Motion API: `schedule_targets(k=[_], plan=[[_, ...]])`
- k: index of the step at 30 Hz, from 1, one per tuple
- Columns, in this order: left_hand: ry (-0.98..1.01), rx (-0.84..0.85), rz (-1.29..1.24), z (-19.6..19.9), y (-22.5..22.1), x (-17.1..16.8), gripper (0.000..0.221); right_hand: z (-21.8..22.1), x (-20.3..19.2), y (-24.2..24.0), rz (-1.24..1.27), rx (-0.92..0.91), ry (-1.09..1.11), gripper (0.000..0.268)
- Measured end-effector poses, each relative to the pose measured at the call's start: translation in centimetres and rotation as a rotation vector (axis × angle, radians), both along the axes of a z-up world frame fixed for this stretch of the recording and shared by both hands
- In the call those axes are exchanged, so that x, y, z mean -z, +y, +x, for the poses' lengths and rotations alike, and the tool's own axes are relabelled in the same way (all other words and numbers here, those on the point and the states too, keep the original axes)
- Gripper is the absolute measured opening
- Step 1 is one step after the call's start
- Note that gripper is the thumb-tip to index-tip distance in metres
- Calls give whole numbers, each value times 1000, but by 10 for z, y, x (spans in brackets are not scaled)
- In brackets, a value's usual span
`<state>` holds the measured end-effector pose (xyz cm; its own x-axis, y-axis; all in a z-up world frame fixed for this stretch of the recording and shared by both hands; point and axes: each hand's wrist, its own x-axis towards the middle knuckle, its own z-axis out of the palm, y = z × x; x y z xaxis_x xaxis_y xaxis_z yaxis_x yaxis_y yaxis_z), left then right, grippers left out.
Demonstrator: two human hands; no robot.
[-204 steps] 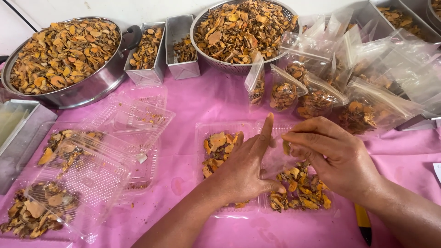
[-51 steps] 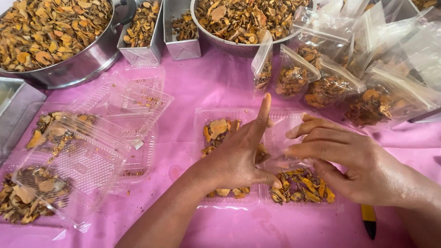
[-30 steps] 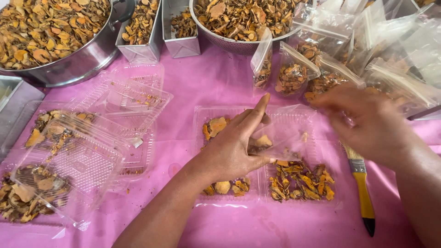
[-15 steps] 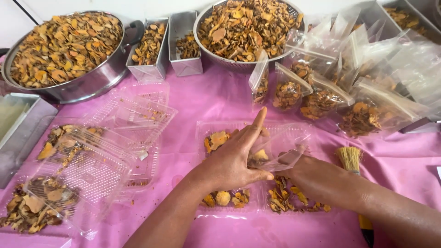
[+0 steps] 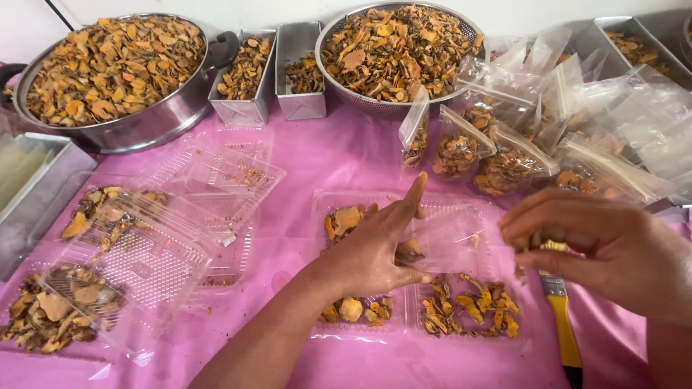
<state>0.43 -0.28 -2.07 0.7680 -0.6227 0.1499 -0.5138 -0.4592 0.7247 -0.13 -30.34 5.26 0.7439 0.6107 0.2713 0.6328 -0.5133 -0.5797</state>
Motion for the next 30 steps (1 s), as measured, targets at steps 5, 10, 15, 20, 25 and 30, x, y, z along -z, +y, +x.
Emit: schedule_targets(k=[5, 10, 15, 20, 25, 30], plan=[[38, -32, 58, -4, -4, -10, 135, -8, 10, 49, 284, 138, -147, 26], [50, -57, 30, -5, -6, -15, 135, -11, 21, 61, 210, 108, -383, 21], [55, -63, 18, -7, -6, -18, 134, -16, 25, 63, 173, 21, -461, 15], [139, -86, 0, -9, -8, -27, 129, -15, 25, 58, 149, -24, -460, 15], [153, -89, 1, -10, -8, -24, 129, -11, 25, 55, 101, -89, -405, 16], [-7, -49, -60, -3, -9, -4, 130, -2, 43, 45, 27, -101, -403, 24]])
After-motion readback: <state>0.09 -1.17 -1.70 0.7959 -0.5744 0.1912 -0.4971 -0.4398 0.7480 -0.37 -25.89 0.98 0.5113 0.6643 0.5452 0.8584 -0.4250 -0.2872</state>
